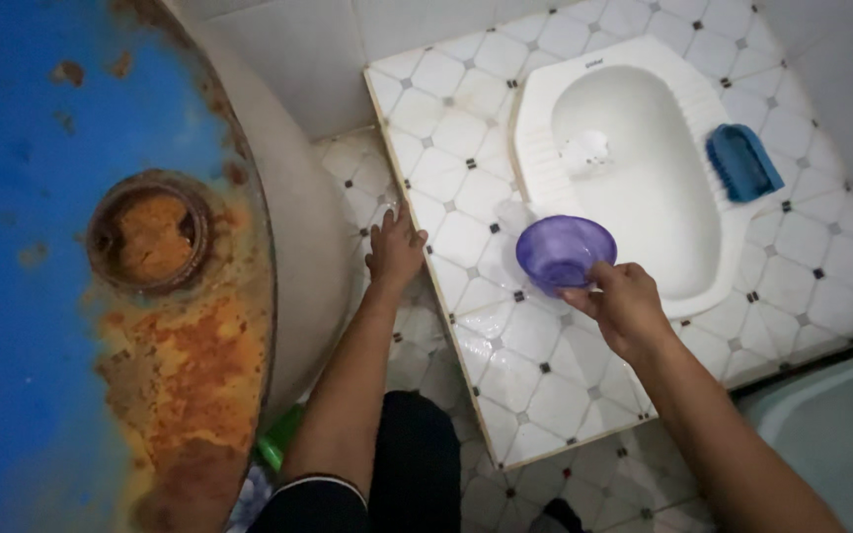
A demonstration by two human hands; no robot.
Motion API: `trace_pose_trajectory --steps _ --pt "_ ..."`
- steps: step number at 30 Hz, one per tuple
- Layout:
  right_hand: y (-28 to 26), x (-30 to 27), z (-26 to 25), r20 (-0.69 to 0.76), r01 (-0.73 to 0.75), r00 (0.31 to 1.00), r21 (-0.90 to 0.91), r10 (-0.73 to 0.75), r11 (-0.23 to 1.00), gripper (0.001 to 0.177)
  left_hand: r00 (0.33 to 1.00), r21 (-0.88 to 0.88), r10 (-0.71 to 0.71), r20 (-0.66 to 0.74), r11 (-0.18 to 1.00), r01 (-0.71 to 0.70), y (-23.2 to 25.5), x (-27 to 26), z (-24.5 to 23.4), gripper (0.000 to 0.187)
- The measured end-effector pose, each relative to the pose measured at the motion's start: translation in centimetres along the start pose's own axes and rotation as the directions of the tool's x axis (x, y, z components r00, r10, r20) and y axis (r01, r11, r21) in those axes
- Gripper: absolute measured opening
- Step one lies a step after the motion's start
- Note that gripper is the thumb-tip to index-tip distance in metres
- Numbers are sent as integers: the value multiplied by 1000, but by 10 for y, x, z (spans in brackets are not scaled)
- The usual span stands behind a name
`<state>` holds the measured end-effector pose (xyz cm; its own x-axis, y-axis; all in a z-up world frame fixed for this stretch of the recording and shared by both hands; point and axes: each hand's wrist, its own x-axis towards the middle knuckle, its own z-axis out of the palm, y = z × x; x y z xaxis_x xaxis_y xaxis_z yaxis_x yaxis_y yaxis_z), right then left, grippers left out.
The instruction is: The person cleans a white squat toilet using a blue sponge and water from a purple cup. They scrub the interior and exterior surfaces of the toilet, then pour water to rinse the area.
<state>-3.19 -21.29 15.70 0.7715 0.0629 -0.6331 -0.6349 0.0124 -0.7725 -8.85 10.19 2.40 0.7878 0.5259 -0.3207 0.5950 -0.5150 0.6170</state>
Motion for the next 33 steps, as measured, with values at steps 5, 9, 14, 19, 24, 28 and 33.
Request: trace_pose_trajectory --steps 5,9,14,19,24,28,33 --pt "-13 -16 -5 39 8 999 92 -11 996 19 998 42 -27 -54 999 30 10 6 11 69" --pt "-11 -15 -14 21 28 999 51 -29 998 16 982 41 -42 -184 998 50 20 19 34 68" --pt "-26 25 -28 48 51 997 139 -58 989 15 946 43 -27 -324 998 43 48 16 47 69" --pt "-81 101 -46 110 214 967 149 -232 965 22 960 -167 -227 -165 966 200 62 6 40 64" --pt "-152 196 -40 -77 396 916 28 -393 918 31 931 -219 -22 -365 974 -63 61 9 38 61" --pt "-182 276 -26 -169 488 842 -166 -512 857 36 953 -244 -95 -287 969 23 60 12 37 61" --pt "-180 372 -7 -108 671 648 -389 -754 632 33 935 -174 -61 -348 985 0 60 12 40 62"
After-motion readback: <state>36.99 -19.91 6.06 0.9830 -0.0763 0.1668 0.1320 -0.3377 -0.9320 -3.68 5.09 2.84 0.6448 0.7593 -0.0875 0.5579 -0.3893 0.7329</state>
